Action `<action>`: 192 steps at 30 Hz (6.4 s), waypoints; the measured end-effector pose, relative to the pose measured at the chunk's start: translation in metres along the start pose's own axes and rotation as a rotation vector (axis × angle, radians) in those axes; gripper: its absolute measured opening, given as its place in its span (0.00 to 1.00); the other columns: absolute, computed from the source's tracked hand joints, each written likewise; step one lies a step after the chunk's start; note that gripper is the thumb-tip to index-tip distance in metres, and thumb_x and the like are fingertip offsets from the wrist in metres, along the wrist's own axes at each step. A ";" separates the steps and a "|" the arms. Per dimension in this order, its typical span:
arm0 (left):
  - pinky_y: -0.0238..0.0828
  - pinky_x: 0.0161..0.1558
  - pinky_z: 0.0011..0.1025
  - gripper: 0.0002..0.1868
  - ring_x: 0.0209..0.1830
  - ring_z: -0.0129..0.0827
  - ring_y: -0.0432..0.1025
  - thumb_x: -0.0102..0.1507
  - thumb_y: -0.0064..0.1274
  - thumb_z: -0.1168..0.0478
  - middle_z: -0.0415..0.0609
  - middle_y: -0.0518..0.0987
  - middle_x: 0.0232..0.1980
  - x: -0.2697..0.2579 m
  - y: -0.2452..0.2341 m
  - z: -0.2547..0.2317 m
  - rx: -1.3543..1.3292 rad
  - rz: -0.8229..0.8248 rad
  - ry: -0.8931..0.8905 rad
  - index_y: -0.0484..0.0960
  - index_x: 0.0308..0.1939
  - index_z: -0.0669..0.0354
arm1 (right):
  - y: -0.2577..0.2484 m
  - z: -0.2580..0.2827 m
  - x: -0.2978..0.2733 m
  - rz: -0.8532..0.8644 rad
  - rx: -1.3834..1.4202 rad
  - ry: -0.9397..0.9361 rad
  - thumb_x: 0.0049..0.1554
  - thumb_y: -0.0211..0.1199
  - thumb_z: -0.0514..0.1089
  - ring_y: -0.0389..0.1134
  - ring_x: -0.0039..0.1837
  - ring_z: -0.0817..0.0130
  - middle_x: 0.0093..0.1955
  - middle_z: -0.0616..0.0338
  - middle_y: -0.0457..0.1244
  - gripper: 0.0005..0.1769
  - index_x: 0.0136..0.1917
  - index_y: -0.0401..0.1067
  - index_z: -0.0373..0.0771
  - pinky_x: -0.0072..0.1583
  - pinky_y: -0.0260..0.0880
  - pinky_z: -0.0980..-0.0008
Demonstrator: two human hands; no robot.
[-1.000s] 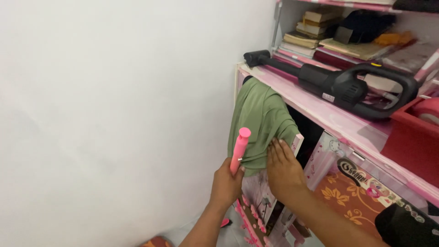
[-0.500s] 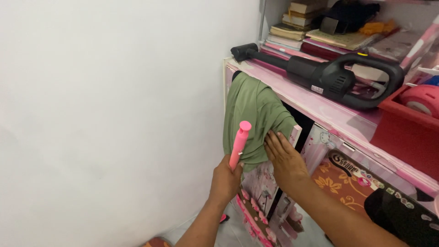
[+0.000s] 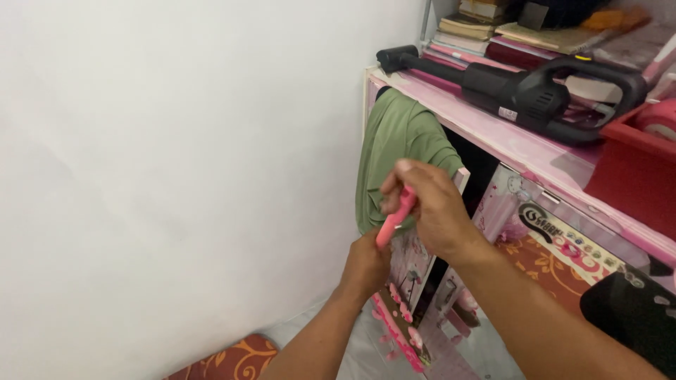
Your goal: The person assembles a pink broom by connecting its handle sections and attaching the brush head. The person then moves the assembled broom toward a doorway.
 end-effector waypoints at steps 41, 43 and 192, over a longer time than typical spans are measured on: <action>0.71 0.57 0.38 0.36 0.61 0.46 0.75 0.59 0.58 0.46 0.56 0.80 0.60 -0.165 0.097 0.114 0.061 0.294 -0.319 0.66 0.69 0.46 | -0.004 -0.041 -0.185 -0.145 -0.560 0.058 0.64 0.55 0.51 0.66 0.28 0.79 0.24 0.61 0.64 0.28 0.29 0.70 0.31 0.32 0.66 0.72; 0.71 0.57 0.38 0.40 0.60 0.47 0.75 0.57 0.57 0.47 0.55 0.79 0.60 -0.180 0.104 0.096 0.032 0.261 -0.295 0.63 0.72 0.44 | -0.004 -0.025 -0.197 -0.148 -0.477 0.134 0.63 0.55 0.51 0.68 0.27 0.76 0.23 0.60 0.64 0.27 0.29 0.70 0.31 0.31 0.69 0.71; 0.71 0.54 0.43 0.21 0.59 0.52 0.73 0.64 0.50 0.58 0.60 0.80 0.59 -0.173 -0.101 0.009 0.306 0.032 0.157 0.75 0.59 0.63 | 0.153 -0.009 -0.140 0.445 -0.633 -0.157 0.57 0.64 0.45 0.50 0.26 0.82 0.19 0.65 0.53 0.26 0.22 0.61 0.34 0.29 0.51 0.69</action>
Point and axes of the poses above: each hand's wrist, its own x-axis towards the middle knuckle, its own y-axis out of the palm, z = x × y, the point moved 2 cm from there along x, towards the middle knuckle
